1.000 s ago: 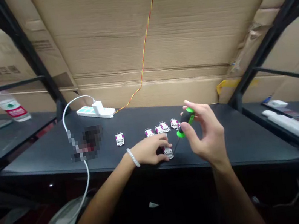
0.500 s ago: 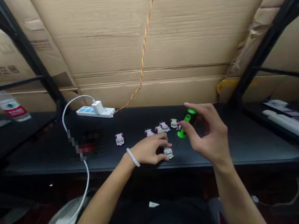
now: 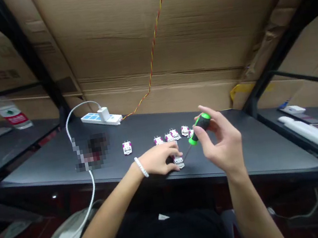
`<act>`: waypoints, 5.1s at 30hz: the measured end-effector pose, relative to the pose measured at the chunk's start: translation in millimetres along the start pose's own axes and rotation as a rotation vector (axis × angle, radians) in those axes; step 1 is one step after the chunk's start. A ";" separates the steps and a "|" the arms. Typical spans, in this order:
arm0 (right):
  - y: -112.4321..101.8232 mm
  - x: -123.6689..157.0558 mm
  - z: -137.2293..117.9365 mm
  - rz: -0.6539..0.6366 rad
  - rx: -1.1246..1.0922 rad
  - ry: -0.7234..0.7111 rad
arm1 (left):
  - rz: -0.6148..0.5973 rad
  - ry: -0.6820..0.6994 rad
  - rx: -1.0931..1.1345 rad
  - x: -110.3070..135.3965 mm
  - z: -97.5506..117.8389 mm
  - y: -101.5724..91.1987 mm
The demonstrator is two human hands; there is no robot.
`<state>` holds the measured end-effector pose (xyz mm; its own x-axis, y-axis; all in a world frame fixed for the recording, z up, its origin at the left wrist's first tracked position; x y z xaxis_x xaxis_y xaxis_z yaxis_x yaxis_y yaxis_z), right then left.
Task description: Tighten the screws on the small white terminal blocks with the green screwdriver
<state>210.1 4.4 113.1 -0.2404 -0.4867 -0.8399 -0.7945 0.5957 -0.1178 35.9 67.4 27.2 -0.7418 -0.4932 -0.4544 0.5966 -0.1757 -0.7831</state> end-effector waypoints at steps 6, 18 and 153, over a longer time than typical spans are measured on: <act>0.6 0.9 2.0 0.015 -0.008 0.008 | -0.005 -0.010 0.013 0.1 -0.2 -0.3; -11.5 -5.1 6.2 0.111 -0.009 0.018 | -0.011 0.012 -0.040 0.9 5.9 -5.6; 3.4 6.2 -26.8 0.091 -0.001 -0.191 | -0.026 0.014 0.133 -1.7 3.0 -8.5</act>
<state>191.0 -13.7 121.7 -0.2012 -0.3010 -0.9322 -0.7750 0.6309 -0.0365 32.9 67.2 35.9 -0.7611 -0.4751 -0.4416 0.6119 -0.2999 -0.7319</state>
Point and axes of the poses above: each hand's wrist, its own x-axis away from the middle knuckle, its own y-axis out of the palm, z = x × y, the point moved 5 cm from there along -x, towards the middle knuckle, and after that the axes turned 12 degrees about z, right-handed, at the moved point
